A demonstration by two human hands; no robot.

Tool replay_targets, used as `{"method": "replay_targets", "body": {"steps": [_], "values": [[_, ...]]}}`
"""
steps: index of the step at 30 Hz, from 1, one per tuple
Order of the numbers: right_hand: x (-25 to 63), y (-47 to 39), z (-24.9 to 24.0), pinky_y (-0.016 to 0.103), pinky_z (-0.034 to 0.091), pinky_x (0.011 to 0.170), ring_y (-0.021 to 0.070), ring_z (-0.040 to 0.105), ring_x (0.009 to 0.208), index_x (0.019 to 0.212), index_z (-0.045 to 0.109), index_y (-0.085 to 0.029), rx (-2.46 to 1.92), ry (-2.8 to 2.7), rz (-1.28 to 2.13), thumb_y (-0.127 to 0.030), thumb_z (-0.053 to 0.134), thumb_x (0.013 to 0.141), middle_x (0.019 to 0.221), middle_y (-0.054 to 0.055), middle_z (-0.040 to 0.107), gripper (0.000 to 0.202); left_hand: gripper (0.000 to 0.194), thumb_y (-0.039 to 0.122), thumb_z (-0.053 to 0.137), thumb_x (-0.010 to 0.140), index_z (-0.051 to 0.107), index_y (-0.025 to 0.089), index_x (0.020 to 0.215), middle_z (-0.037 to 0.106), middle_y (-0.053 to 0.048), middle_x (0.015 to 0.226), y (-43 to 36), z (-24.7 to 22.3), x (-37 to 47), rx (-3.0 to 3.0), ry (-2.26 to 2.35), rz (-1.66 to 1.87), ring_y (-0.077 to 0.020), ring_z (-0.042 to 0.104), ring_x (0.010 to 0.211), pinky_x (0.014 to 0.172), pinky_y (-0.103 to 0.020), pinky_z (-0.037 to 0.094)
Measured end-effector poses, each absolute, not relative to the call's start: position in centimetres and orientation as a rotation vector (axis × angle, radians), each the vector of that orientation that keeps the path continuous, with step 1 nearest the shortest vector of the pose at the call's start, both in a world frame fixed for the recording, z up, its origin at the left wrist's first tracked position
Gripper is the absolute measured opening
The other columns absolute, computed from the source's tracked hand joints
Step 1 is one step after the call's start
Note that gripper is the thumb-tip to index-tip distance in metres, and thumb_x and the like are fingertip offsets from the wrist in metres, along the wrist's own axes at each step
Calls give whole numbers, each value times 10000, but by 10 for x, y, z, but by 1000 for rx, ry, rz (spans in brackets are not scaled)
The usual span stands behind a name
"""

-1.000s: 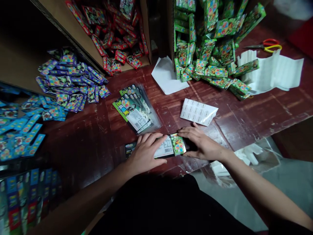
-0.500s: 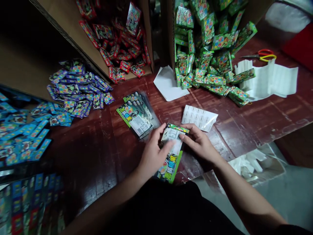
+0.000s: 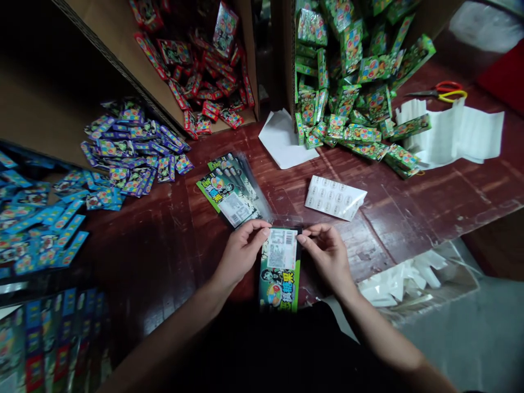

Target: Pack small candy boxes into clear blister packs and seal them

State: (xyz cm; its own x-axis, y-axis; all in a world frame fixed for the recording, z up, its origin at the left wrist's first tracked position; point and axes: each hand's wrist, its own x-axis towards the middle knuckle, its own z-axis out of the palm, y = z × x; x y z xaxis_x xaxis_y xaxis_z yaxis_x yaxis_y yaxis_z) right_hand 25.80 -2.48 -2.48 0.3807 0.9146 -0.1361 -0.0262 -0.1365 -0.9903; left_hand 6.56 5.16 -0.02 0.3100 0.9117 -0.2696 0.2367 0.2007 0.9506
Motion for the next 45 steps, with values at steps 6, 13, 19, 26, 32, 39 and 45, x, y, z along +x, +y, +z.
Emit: {"method": "replay_targets", "body": {"steps": [6, 13, 19, 26, 32, 39, 45], "values": [[254, -27, -20, 382, 576, 874, 210, 675, 957, 1145, 649, -267, -1486, -862, 1093, -465, 656, 924, 1047, 38, 717, 297, 188, 344, 673, 894, 710, 197, 1005, 714, -69, 1210, 50, 0, 75, 1221, 1154, 752, -208, 655, 1098, 978, -344, 491], [270, -23, -10, 431, 527, 1019, 223, 664, 1121, 1187, 651, -286, -1371, -1130, 1015, -382, 641, 951, 1189, 54, 709, 255, 386, 246, 735, 804, 647, 231, 1180, 707, -12, 1000, 53, 0, 76, 953, 1055, 799, -153, 659, 934, 894, -321, 514], [276, -16, 2, 387, 540, 925, 213, 692, 987, 973, 750, -255, -1424, -1246, 1071, -392, 707, 909, 1044, 39, 754, 157, 229, 351, 735, 849, 750, 191, 1013, 742, -59, 1075, 67, 15, 62, 1238, 1016, 553, -194, 669, 1007, 966, -363, 494], [272, -6, 18, 291, 487, 633, 160, 617, 692, 867, 728, -200, -1553, -1019, 1184, -479, 770, 823, 790, 19, 711, 286, 206, 364, 759, 816, 717, 170, 872, 753, -40, 853, 83, 32, 69, 1360, 1005, 448, -171, 693, 803, 780, -311, 534], [283, -6, 21, 299, 511, 689, 167, 656, 732, 869, 763, -199, -1550, -1084, 1233, -478, 739, 856, 824, 24, 752, 280, 246, 404, 772, 801, 763, 169, 873, 791, -66, 909, 98, 29, 67, 1311, 963, 322, -190, 725, 844, 826, -332, 551], [298, -10, 18, 351, 530, 909, 191, 687, 993, 963, 743, -241, -1403, -1386, 1181, -391, 675, 938, 1075, 46, 735, 166, 201, 337, 763, 821, 731, 177, 939, 786, -57, 983, 103, 22, 65, 1410, 864, 260, -194, 734, 911, 858, -324, 564], [377, 53, 18, 418, 499, 919, 260, 624, 1042, 1157, 706, -211, -1653, -1714, 434, -363, 583, 984, 1074, 115, 674, 261, 65, 237, 700, 852, 733, 186, 827, 548, -108, 1491, 122, 29, 113, 1812, 579, 248, -259, 593, 1293, 960, -341, 516]]}}
